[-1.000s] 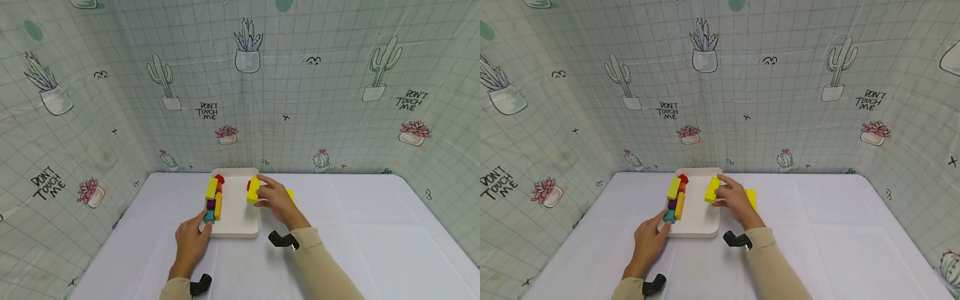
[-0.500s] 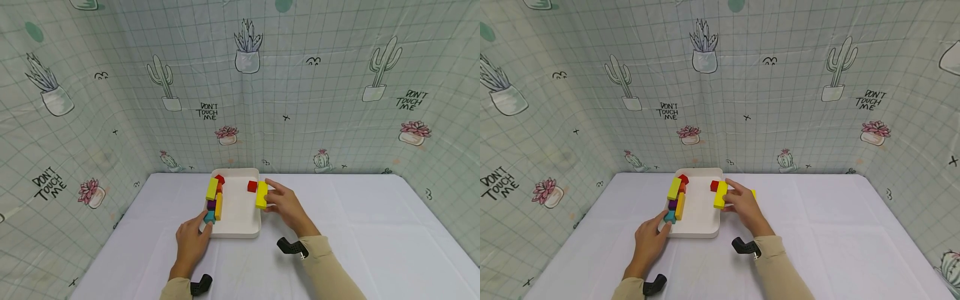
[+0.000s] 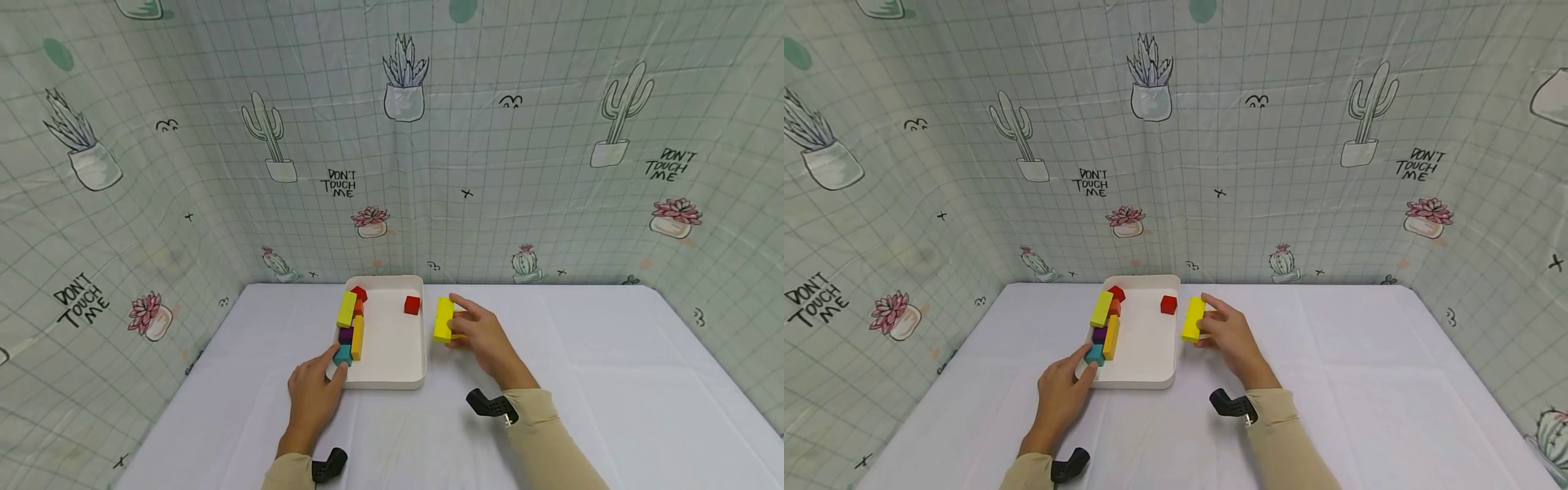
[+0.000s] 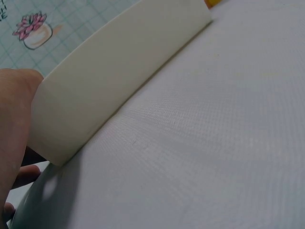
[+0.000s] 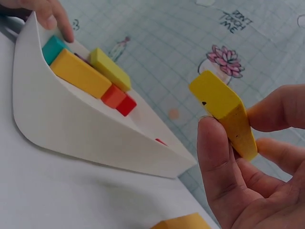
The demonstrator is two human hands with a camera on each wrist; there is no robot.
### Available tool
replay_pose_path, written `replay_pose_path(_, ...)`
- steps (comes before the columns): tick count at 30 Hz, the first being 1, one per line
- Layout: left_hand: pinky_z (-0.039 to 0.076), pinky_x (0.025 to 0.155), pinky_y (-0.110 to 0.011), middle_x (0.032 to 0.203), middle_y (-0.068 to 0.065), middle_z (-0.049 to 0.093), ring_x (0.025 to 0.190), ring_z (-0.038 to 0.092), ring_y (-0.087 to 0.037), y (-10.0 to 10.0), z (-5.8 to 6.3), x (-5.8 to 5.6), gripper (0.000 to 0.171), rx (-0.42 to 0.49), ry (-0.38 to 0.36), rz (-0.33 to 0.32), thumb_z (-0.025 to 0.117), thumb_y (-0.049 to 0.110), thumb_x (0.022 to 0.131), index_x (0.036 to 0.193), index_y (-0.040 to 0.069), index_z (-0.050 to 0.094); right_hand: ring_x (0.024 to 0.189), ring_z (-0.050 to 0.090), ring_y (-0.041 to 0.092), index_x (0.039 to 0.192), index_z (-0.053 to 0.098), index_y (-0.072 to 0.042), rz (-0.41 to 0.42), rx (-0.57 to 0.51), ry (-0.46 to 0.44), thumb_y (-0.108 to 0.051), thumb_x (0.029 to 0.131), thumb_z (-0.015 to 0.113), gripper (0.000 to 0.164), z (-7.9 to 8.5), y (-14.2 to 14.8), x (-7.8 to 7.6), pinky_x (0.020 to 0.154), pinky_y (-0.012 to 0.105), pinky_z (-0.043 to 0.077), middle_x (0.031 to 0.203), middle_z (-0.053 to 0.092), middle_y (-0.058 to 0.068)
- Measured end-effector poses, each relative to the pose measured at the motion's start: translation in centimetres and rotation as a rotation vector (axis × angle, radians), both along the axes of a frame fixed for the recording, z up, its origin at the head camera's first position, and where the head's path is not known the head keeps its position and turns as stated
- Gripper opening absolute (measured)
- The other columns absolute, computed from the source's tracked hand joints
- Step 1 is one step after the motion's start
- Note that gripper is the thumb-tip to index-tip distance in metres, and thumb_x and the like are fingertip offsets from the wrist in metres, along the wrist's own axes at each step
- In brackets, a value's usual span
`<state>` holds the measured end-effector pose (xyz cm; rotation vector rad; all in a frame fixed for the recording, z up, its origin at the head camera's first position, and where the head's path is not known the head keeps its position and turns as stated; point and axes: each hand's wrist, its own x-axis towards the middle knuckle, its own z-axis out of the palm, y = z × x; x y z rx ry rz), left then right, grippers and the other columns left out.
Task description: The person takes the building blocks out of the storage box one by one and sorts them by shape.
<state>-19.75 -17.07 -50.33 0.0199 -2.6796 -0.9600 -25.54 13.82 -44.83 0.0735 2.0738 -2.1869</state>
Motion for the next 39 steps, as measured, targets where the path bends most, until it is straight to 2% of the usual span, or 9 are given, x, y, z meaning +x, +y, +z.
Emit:
replay_pose_path(8,0.02,0.11,-0.063,0.131,-0.015,0.065,0.126,0.051,-0.038,-0.1,-0.2,0.0,0.045,0.0,0.001,0.004,0.061,0.027,0.097,0.14,0.013,0.06,0.088,0.062,0.027,0.155,0.041,-0.017,-0.016,0.006,-0.011,-0.004,0.094,0.057,0.064,-0.2,1.4,-0.2,0.076,0.036,0.06,0.136,0.05,0.022)
replay_pose_path(17,0.021,0.11,-0.063,0.131,-0.015,0.064,0.126,0.051,-0.037,-0.1,-0.3,0.0,0.045,-0.002,-0.005,0.01,0.061,0.027,0.098,0.14,0.013,0.06,0.103,0.058,0.03,0.157,0.037,-0.016,-0.041,0.052,-0.026,-0.006,0.096,0.056,0.065,-0.5,3.0,-0.3,0.079,0.031,0.058,0.14,0.051,0.023)
replay_pose_path(25,0.02,0.111,-0.063,0.132,-0.015,0.064,0.126,0.05,-0.038,0.1,-0.1,-0.1,0.045,-0.004,-0.009,-0.002,0.061,0.027,0.098,0.14,0.013,0.061,0.1,0.055,0.026,0.157,0.036,-0.018,-0.075,0.084,-0.063,-0.008,0.097,0.056,0.064,-0.3,4.4,-0.3,0.079,0.028,0.057,0.143,0.047,0.022)
replay_pose_path(31,0.02,0.111,-0.063,0.131,-0.015,0.065,0.126,0.05,-0.038,0.0,0.0,0.0,0.045,-0.001,-0.008,0.003,0.061,0.027,0.097,0.14,0.013,0.061,0.094,0.059,0.025,0.158,0.035,-0.02,-0.088,0.097,-0.076,-0.009,0.098,0.056,0.064,-0.5,5.1,-0.4,0.079,0.029,0.058,0.145,0.045,0.022)
replay_pose_path(39,0.02,0.111,-0.064,0.131,-0.015,0.065,0.126,0.05,-0.038,0.0,0.1,0.0,0.045,-0.004,-0.006,0.002,0.06,0.027,0.098,0.14,0.013,0.061,0.09,0.062,0.023,0.158,0.033,-0.015,-0.087,0.131,-0.079,-0.007,0.097,0.056,0.066,-1.0,6.1,-0.8,0.077,0.03,0.059,0.143,0.048,0.026)
